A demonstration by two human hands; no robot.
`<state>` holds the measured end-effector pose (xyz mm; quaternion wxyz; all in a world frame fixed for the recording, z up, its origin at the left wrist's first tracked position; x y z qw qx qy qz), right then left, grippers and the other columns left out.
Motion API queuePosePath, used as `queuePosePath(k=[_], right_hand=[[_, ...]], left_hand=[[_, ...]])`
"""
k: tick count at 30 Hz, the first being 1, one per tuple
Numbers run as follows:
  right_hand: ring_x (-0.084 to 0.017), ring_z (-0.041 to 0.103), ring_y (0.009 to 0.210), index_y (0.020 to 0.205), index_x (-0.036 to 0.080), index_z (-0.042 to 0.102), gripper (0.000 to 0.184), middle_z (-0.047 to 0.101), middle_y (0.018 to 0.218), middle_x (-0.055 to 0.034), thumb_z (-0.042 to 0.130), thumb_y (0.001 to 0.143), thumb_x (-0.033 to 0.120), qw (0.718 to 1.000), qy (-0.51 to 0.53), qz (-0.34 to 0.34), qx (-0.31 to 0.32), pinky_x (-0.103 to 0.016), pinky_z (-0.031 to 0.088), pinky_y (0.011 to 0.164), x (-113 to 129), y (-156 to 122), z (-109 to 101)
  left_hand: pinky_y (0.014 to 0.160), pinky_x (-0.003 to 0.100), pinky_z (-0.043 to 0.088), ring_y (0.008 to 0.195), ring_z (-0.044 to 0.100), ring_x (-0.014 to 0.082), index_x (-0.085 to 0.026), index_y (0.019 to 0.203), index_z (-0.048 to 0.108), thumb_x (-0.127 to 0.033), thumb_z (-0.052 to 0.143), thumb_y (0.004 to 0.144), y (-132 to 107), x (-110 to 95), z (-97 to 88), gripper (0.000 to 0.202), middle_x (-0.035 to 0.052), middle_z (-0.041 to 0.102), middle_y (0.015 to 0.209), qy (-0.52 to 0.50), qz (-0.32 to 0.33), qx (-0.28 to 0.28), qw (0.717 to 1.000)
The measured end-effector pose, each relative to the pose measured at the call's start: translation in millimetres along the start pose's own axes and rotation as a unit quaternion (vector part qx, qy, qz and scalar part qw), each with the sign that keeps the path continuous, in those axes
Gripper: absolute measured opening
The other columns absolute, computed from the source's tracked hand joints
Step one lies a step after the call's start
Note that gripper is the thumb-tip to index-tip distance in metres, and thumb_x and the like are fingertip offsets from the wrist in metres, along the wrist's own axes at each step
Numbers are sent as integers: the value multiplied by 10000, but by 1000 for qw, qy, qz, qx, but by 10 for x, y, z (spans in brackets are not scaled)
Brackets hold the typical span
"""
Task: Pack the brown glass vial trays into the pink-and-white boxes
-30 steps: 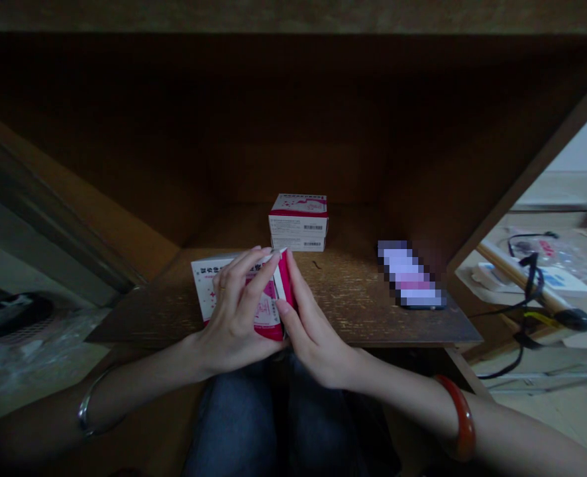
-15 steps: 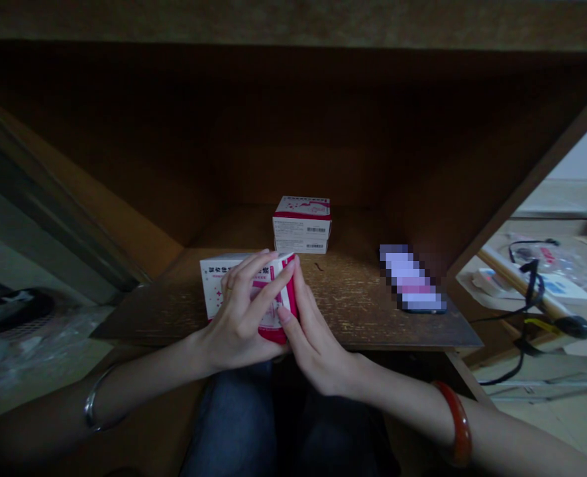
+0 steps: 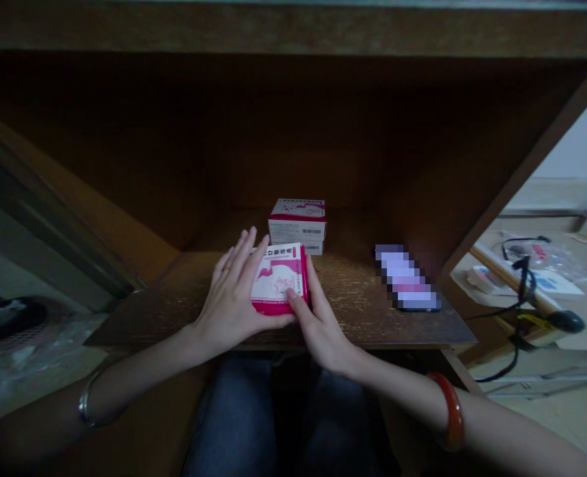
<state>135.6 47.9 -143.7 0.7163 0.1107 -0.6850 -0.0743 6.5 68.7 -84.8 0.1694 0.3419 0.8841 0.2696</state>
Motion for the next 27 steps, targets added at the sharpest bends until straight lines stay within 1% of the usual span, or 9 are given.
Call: queuePosePath(k=[3, 5, 9, 12, 15, 17, 19, 22, 27], right_hand=[[-211, 273, 1472, 1555, 304, 156, 743, 215, 1624, -12, 522, 936, 492, 997, 48, -5, -61, -451, 275, 1197, -61, 65, -115], [-220, 320, 1453, 1555, 310, 153, 733, 266, 1609, -17, 508, 941, 496, 995, 53, -26, -80, -466, 299, 1185, -48, 94, -167], [-221, 337, 1445, 1548, 296, 205, 682, 321, 1587, -26, 484, 956, 487, 993, 46, -52, -96, -450, 311, 1183, 73, 112, -203], [-212, 311, 1456, 1533, 286, 261, 640, 332, 1582, -24, 472, 960, 478, 992, 13, -73, -104, -427, 300, 1188, 252, 145, -197], [-216, 370, 1422, 1520, 289, 281, 650, 383, 1554, -32, 509, 936, 462, 988, -15, -101, -112, -434, 298, 1183, 474, 270, -209], [-223, 418, 1386, 1493, 274, 330, 654, 440, 1514, -47, 560, 901, 428, 985, -14, -117, -125, -435, 299, 1176, 613, 425, -250], [-228, 459, 1347, 1440, 270, 403, 613, 503, 1459, -47, 592, 868, 383, 983, -3, -121, -137, -430, 313, 1160, 716, 638, -305], [-223, 567, 1210, 1298, 250, 521, 465, 610, 1321, -50, 583, 841, 311, 982, 22, -114, -147, -406, 413, 1074, 771, 1022, -389], [-193, 661, 799, 966, 178, 598, 166, 712, 895, -57, 516, 834, 237, 983, 49, -16, -177, -348, 544, 788, 502, 1543, -499]], left_hand=[[1124, 649, 255, 1482, 114, 426, -166, 1542, 0, -642, 785, 589, -39, 169, 120, 1323, 304, 70, 1592, -87, -96, -14, 991], [1110, 623, 321, 1472, 197, 401, -194, 1542, -47, -545, 792, 655, -84, 208, 173, 1270, 289, 128, 1591, -179, -125, -42, 975], [1088, 514, 428, 1409, 389, 310, -212, 1543, 28, -385, 703, 807, -119, 141, 137, 1014, 232, 272, 1567, -294, -115, -74, 946], [1159, 537, 318, 1472, 255, 317, -196, 1526, 169, -387, 699, 805, -39, 84, -17, 915, 213, 216, 1593, -266, -103, -87, 955], [1207, 529, 192, 1505, 128, 307, -161, 1510, 232, -391, 715, 779, 184, 85, -183, 906, 209, 152, 1612, -256, -90, -99, 958], [1211, 522, 180, 1505, 129, 310, -140, 1485, 295, -374, 731, 750, 416, 136, -233, 886, 202, 166, 1611, -282, -91, -87, 951], [1189, 517, 255, 1463, 271, 324, -131, 1429, 394, -354, 736, 724, 685, 229, -228, 815, 191, 259, 1586, -344, -108, -72, 930], [1079, 463, 430, 1228, 564, 292, -87, 1322, 495, -282, 704, 722, 1087, 371, -151, 665, 172, 556, 1369, -463, -125, -64, 875], [902, 393, 520, 951, 665, 233, -74, 1094, 615, -166, 635, 721, 1463, 629, 215, 385, 146, 695, 1076, -501, -213, 2, 839]])
Point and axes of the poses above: each hand's wrist, its own y-axis towards the middle knuckle, its own z-axis out of the palm, x = y × z, the point moved 6 cm from there along y, towards the middle knuckle
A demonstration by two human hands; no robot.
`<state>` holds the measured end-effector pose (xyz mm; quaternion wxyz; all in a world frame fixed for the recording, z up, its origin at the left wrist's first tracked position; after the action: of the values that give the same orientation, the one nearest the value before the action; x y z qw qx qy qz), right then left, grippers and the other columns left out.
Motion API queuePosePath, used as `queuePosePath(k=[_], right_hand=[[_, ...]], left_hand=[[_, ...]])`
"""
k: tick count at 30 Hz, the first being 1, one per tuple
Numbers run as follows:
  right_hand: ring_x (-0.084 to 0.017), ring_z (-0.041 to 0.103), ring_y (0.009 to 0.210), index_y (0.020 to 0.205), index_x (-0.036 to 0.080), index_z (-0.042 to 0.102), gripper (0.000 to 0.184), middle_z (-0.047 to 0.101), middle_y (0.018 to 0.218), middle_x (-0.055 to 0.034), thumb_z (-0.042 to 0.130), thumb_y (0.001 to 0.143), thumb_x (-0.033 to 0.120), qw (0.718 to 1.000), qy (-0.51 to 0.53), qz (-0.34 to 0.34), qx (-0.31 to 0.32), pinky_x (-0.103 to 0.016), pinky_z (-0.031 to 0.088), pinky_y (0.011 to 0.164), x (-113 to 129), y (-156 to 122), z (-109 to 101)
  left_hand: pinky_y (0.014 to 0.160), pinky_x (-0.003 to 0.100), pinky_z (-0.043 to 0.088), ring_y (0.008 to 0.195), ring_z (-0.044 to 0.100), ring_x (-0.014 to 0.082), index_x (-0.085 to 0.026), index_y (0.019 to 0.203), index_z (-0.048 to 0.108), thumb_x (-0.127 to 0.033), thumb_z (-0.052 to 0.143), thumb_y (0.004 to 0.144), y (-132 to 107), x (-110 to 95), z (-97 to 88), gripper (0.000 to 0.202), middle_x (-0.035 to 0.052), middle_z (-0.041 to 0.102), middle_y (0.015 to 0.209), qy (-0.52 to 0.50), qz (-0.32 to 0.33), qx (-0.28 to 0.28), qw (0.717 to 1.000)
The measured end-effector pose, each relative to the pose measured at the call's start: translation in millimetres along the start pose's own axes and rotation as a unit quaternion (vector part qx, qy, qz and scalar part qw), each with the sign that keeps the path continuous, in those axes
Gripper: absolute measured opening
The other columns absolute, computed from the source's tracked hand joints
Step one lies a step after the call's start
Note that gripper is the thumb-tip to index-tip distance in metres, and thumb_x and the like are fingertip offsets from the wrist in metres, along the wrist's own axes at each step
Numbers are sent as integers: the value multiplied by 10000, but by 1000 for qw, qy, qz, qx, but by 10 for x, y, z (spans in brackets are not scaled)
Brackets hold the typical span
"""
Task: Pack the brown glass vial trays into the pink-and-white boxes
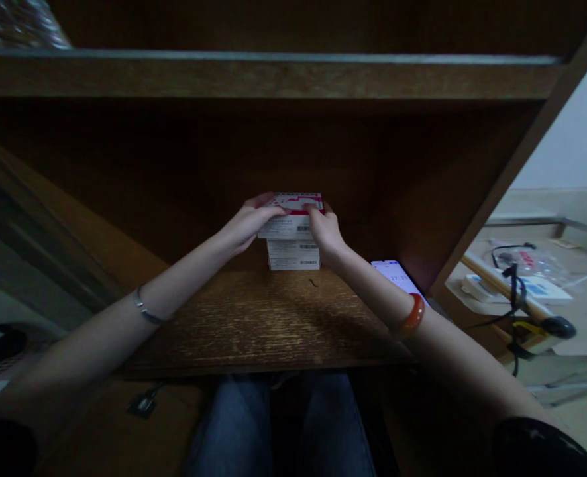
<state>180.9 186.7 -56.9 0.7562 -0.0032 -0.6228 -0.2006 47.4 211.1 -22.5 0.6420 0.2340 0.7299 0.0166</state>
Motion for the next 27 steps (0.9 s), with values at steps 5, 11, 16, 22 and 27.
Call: queuePosePath(k=[5, 11, 16, 22, 27], right_hand=[[-182, 659, 742, 957, 207, 576, 158, 713, 864, -25, 525, 812, 244, 1000, 3, 14, -27, -332, 540, 740, -263, 165, -29], [-181, 676, 782, 955, 203, 593, 177, 726, 903, -46, 547, 808, 289, 1000, -3, 3, -20, -322, 535, 757, -310, 221, -80], [-210, 693, 834, 1000, 184, 596, 296, 735, 929, -85, 570, 806, 405, 999, -25, -20, -17, -358, 538, 789, -330, 289, -124], [-263, 475, 1326, 1299, 217, 491, 553, 522, 1417, -124, 582, 837, 506, 991, -70, -103, -58, -439, 410, 1068, -267, -216, -358], [-214, 581, 1189, 1206, 233, 604, 295, 642, 1241, -93, 529, 944, 345, 952, -177, -237, 79, -411, 439, 1048, -195, -1172, -346]], left_hand=[[928, 386, 495, 1039, 628, 244, -84, 1098, 642, -166, 626, 734, 143, 277, -22, 373, 158, 661, 1154, 29, 5, -21, 999], [959, 396, 489, 1101, 613, 240, -143, 1182, 645, -225, 641, 794, 185, 393, -12, 397, 133, 639, 1211, 53, 28, -43, 997], [1056, 471, 424, 1241, 541, 313, -115, 1197, 634, -272, 651, 825, 208, 365, -7, 405, 177, 591, 1288, 99, 48, -72, 991], [1210, 495, 192, 1503, 131, 303, -219, 1310, 544, -272, 744, 760, -646, -16, 55, 588, 100, 101, 1636, 205, 225, -76, 949], [1022, 411, 444, 1089, 608, 219, -173, 955, 713, -261, 676, 821, -1422, 162, 228, 164, 90, 669, 1093, 54, 56, 95, 992]])
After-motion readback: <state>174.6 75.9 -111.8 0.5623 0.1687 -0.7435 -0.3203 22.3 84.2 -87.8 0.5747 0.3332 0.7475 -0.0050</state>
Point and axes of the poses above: each hand's wrist, its own y-axis towards the middle knuckle, its own z-axis out of the palm, x = y × z, the point moved 6 cm from there along y, towards the middle knuckle
